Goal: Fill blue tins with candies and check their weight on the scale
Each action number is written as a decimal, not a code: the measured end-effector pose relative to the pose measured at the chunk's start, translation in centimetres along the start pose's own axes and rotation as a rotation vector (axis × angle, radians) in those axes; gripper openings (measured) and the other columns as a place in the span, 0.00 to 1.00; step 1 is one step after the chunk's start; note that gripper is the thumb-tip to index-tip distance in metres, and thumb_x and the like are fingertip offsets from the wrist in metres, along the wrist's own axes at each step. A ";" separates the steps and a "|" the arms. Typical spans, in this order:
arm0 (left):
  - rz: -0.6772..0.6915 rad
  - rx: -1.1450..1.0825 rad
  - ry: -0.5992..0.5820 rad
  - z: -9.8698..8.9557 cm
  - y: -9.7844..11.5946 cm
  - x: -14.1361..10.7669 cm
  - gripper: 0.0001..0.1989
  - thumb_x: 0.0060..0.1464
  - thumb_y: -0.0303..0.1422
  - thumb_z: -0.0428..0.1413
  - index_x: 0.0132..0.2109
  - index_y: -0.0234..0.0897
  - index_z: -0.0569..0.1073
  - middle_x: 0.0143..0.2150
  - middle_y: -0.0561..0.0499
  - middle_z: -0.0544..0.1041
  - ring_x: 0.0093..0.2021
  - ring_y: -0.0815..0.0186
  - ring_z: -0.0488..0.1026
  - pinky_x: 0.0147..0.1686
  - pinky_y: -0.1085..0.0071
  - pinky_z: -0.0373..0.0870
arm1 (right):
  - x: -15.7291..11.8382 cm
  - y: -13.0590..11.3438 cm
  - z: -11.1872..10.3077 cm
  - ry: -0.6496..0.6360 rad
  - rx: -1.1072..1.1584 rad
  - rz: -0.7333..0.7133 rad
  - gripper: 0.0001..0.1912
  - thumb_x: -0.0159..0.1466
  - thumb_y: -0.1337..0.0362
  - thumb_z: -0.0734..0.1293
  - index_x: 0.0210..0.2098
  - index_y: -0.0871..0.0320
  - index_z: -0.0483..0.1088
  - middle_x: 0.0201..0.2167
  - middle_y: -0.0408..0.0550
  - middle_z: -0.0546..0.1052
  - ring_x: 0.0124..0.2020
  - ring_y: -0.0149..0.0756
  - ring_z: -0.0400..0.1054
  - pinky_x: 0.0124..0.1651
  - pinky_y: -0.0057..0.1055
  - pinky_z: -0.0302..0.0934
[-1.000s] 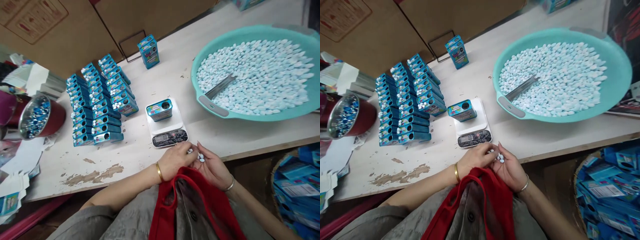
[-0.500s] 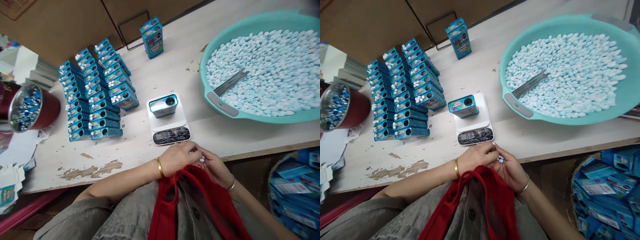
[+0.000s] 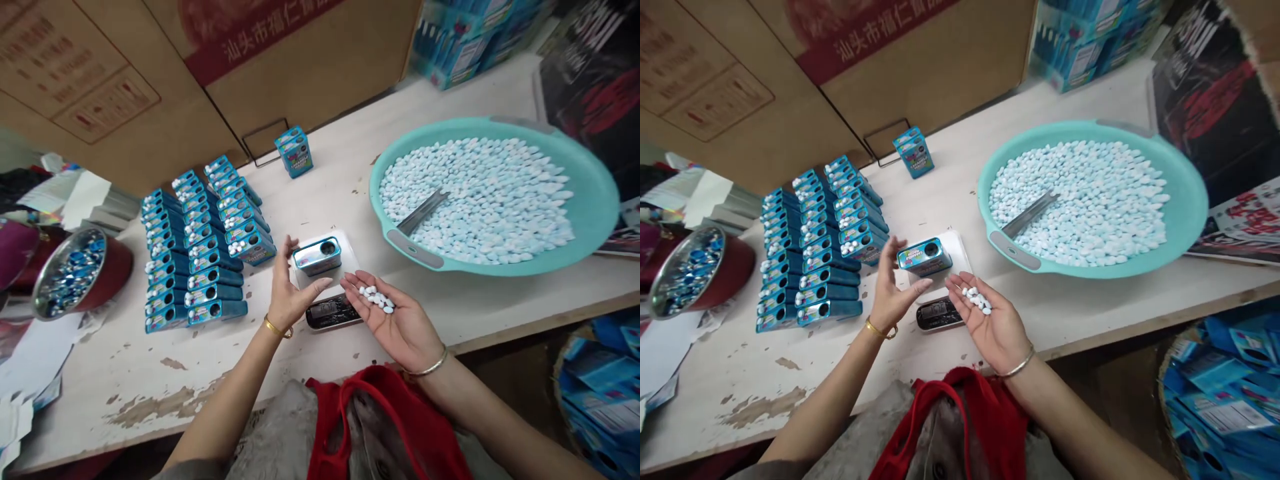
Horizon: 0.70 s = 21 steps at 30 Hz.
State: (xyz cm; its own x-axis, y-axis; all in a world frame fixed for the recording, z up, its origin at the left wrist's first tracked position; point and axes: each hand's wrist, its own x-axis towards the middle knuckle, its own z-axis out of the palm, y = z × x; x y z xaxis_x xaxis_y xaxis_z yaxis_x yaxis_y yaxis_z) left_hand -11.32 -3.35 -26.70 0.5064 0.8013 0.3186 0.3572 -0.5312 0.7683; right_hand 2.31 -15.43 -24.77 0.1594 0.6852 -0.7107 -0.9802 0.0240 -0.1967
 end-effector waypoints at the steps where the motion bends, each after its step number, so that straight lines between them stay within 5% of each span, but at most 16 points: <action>1: -0.055 -0.057 -0.044 0.3 -0.6 0.3 0.34 0.45 0.45 0.63 0.56 0.36 0.63 0.51 0.43 0.71 0.48 0.59 0.70 0.46 0.64 0.68 | 0.0 0.0 0.7 0.002 0.015 -0.033 0.10 0.63 0.69 0.60 0.38 0.65 0.72 0.43 0.54 0.78 0.50 0.39 0.71 0.54 0.32 0.66; 3: -0.085 -0.109 -0.074 0.7 -0.9 1.3 0.20 0.50 0.42 0.59 0.47 0.35 0.69 0.42 0.47 0.75 0.41 0.64 0.72 0.41 0.68 0.68 | -0.3 -0.3 2.1 -0.002 0.050 -0.087 0.09 0.63 0.69 0.61 0.39 0.64 0.72 0.44 0.54 0.78 0.50 0.39 0.71 0.55 0.32 0.65; 5: 0.038 -0.044 -0.044 0.6 0.3 3.0 0.14 0.53 0.39 0.58 0.43 0.36 0.71 0.38 0.49 0.75 0.38 0.65 0.71 0.39 0.69 0.67 | -0.5 -1.1 3.4 -0.029 0.096 -0.144 0.09 0.63 0.69 0.61 0.39 0.65 0.72 0.43 0.55 0.78 0.48 0.38 0.72 0.55 0.33 0.65; 9: 0.568 0.323 0.010 0.3 5.1 8.2 0.17 0.52 0.32 0.58 0.49 0.39 0.70 0.45 0.47 0.75 0.43 0.62 0.70 0.44 0.64 0.60 | 0.0 -4.6 5.8 -0.124 0.200 -0.321 0.11 0.64 0.69 0.59 0.34 0.64 0.73 0.35 0.51 0.79 0.41 0.33 0.74 0.51 0.30 0.68; 13: 0.967 0.572 0.012 2.6 8.4 11.5 0.13 0.55 0.29 0.55 0.48 0.42 0.71 0.45 0.50 0.78 0.44 0.62 0.71 0.45 0.62 0.54 | 1.4 -8.5 7.0 -0.145 0.302 -0.416 0.12 0.66 0.67 0.58 0.32 0.61 0.72 0.30 0.47 0.78 0.33 0.29 0.74 0.41 0.27 0.71; 21: 1.067 0.580 0.118 6.2 7.5 11.6 0.10 0.54 0.28 0.56 0.45 0.40 0.72 0.42 0.50 0.79 0.40 0.63 0.71 0.42 0.62 0.53 | 2.6 -10.2 6.5 -0.136 0.411 -0.325 0.11 0.65 0.69 0.57 0.36 0.62 0.72 0.27 0.48 0.79 0.29 0.31 0.74 0.37 0.30 0.73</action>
State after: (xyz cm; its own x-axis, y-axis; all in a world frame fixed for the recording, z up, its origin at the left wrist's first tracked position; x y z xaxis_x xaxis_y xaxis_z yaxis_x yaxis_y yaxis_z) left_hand 2.12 0.28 -20.69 0.6959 -0.1083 0.7099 0.1184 -0.9577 -0.2622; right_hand 11.95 -9.16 -20.28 0.4720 0.6823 -0.5583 -0.8524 0.5148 -0.0916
